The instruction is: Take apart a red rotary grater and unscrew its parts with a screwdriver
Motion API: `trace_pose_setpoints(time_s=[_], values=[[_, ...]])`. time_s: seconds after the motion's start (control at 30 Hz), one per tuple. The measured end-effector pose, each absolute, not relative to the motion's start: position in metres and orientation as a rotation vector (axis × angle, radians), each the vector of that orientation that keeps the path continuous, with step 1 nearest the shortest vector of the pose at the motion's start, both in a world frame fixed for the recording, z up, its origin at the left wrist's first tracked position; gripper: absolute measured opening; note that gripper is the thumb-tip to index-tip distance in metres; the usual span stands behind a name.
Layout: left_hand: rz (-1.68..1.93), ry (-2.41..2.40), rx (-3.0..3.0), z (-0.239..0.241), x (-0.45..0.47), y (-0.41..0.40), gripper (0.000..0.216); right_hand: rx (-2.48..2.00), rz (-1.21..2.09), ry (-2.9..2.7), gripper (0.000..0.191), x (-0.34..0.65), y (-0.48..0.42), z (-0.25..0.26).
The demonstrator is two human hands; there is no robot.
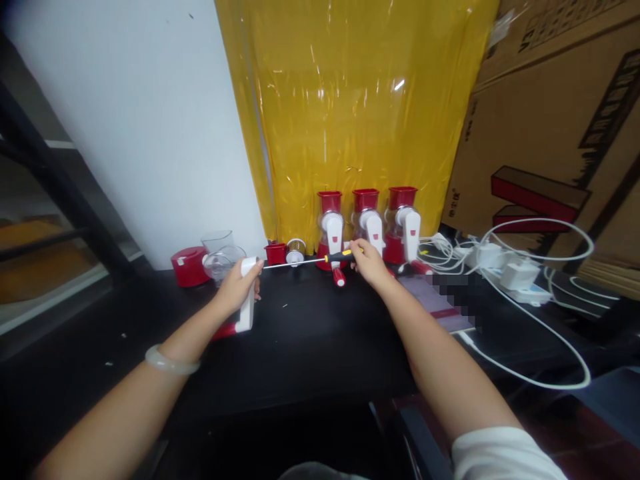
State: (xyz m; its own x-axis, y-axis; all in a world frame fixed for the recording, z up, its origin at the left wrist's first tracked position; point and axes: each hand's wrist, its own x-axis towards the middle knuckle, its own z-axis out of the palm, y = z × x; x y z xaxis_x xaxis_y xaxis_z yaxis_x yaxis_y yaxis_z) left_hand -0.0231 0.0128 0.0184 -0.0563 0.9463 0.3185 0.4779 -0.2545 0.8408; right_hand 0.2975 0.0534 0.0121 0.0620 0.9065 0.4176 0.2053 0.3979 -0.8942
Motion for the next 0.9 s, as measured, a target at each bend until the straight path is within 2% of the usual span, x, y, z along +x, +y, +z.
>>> trace_pose_setpoints(time_s=[0.9], values=[[1.277,1.518,1.706,0.0194,-0.0226,0.0124,0.048,-0.933,0.789,-1.371,0.040,0.2988,0.0593,0.0102]])
